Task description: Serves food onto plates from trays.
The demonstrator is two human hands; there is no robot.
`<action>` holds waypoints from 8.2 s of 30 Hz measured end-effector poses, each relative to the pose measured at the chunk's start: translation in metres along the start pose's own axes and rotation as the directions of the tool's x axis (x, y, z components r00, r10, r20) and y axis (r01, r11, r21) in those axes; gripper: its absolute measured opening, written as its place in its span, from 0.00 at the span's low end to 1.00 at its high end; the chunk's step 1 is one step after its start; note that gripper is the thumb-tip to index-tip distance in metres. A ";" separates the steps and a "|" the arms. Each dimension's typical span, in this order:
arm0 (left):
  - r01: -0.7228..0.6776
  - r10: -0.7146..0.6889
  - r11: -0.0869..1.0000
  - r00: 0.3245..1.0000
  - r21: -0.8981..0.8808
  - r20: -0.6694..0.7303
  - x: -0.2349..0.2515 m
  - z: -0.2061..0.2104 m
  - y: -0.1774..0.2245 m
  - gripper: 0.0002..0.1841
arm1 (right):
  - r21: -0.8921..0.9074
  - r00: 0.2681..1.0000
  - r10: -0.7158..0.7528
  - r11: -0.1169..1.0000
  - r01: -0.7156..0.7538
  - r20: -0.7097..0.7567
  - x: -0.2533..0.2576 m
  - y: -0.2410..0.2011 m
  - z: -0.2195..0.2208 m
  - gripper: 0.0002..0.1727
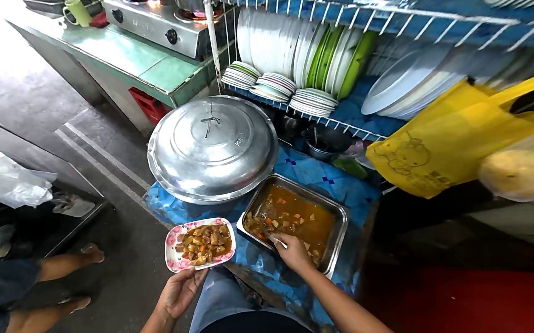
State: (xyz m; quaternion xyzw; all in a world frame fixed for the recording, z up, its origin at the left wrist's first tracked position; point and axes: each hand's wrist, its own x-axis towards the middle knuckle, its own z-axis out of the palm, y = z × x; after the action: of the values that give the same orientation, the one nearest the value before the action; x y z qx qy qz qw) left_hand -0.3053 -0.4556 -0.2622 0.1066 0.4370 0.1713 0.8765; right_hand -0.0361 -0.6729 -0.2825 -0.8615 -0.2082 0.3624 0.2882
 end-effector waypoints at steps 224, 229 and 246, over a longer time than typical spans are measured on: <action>0.206 -0.269 0.945 0.931 0.253 0.248 0.037 0.036 -0.042 0.16 | -0.592 0.593 -0.733 0.652 0.474 -0.333 -0.099 -0.037 -0.045 0.22; 0.196 -0.236 0.959 0.952 0.204 0.197 0.036 0.029 -0.043 0.16 | -0.398 0.812 -0.403 0.887 0.234 -0.422 -0.075 -0.023 -0.074 0.20; 0.045 -0.048 0.998 0.996 0.052 0.071 0.004 -0.021 -0.011 0.13 | -0.360 0.979 -0.157 0.927 0.100 -0.131 0.040 0.001 -0.044 0.22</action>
State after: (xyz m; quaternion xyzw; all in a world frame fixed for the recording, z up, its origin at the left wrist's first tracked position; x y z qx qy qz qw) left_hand -0.3175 -0.4630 -0.2810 0.1244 0.4115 0.1359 0.8926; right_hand 0.0227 -0.6660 -0.2782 -0.9096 -0.3022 0.2304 0.1682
